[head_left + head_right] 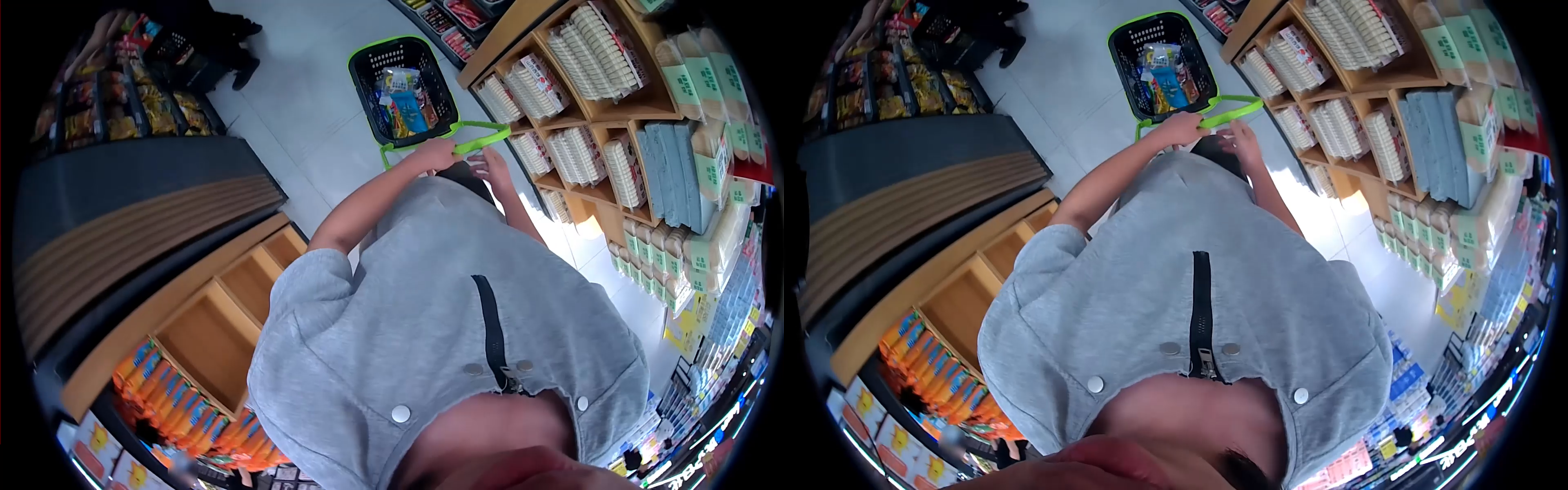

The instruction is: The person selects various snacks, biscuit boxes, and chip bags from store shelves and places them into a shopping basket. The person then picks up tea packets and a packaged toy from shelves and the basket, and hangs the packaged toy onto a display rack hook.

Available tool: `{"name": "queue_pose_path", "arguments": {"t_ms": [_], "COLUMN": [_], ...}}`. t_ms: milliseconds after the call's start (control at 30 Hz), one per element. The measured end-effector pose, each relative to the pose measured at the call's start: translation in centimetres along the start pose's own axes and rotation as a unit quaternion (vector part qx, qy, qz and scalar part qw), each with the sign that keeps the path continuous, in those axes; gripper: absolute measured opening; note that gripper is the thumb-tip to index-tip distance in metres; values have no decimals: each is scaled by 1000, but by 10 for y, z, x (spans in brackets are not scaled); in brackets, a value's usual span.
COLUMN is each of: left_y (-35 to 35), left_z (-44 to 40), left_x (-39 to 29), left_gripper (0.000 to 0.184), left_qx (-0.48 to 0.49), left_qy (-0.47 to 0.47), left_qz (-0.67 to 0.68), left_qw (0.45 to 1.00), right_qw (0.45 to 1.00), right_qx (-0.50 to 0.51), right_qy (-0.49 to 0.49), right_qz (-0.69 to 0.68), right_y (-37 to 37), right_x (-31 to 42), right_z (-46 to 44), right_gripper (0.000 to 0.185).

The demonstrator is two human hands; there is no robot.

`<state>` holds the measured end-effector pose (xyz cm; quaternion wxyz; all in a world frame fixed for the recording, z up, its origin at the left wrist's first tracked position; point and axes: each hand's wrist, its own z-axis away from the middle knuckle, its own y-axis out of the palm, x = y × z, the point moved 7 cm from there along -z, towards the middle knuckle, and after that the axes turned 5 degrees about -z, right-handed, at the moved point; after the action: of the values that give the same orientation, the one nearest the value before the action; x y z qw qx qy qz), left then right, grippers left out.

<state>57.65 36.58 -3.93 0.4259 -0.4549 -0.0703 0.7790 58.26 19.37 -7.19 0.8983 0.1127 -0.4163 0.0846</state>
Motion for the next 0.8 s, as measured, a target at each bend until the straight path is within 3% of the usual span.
{"name": "queue_pose_path", "arguments": {"t_ms": [67, 200, 233, 267, 367, 500, 667, 700, 767, 800], "left_y": [-39, -142, -168, -196, -251, -294, -305, -305, -304, -310], "left_z": [-24, -58, -74, -77, -95, -141, -204, -222, -256, -270], "left_x": [10, 37, 56, 68, 134, 187, 226, 234, 252, 258], "left_gripper": [40, 45, 40, 39, 29, 47, 62, 65, 64, 64], "left_qx": [7, -114, -299, -300, -466, -404, -434, -425, -427, -432], "left_qy": [17, -2, 68, 36, 41, 9, 26, 20, -18, -38], "left_qz": [17, -2, -92, -93, -42, -70, -115, -138, -134, -119], "left_qw": [1000, 993, 947, 949, 883, 912, 893, 894, 894, 893], "right_qw": [998, 982, 984, 985, 982, 965, 932, 925, 889, 892], "right_qx": [41, 41, 37, 35, 7, 56, 111, 124, 89, 52], "right_qy": [30, 138, 138, 140, 154, 186, 200, 163, -43, -24], "right_qz": [48, 124, 111, 100, 104, 176, 282, 320, 446, 448], "right_y": [11, 7, 4, 0, 4, 22, 36, 43, 46, 46], "right_x": [-4, -37, -43, -46, -25, -18, -50, -44, -52, -55], "right_z": [-7, -31, -45, -59, -101, -195, -299, -316, -364, -385], "right_gripper": [50, 44, 41, 38, 29, 28, 22, 22, 19, 16]}}
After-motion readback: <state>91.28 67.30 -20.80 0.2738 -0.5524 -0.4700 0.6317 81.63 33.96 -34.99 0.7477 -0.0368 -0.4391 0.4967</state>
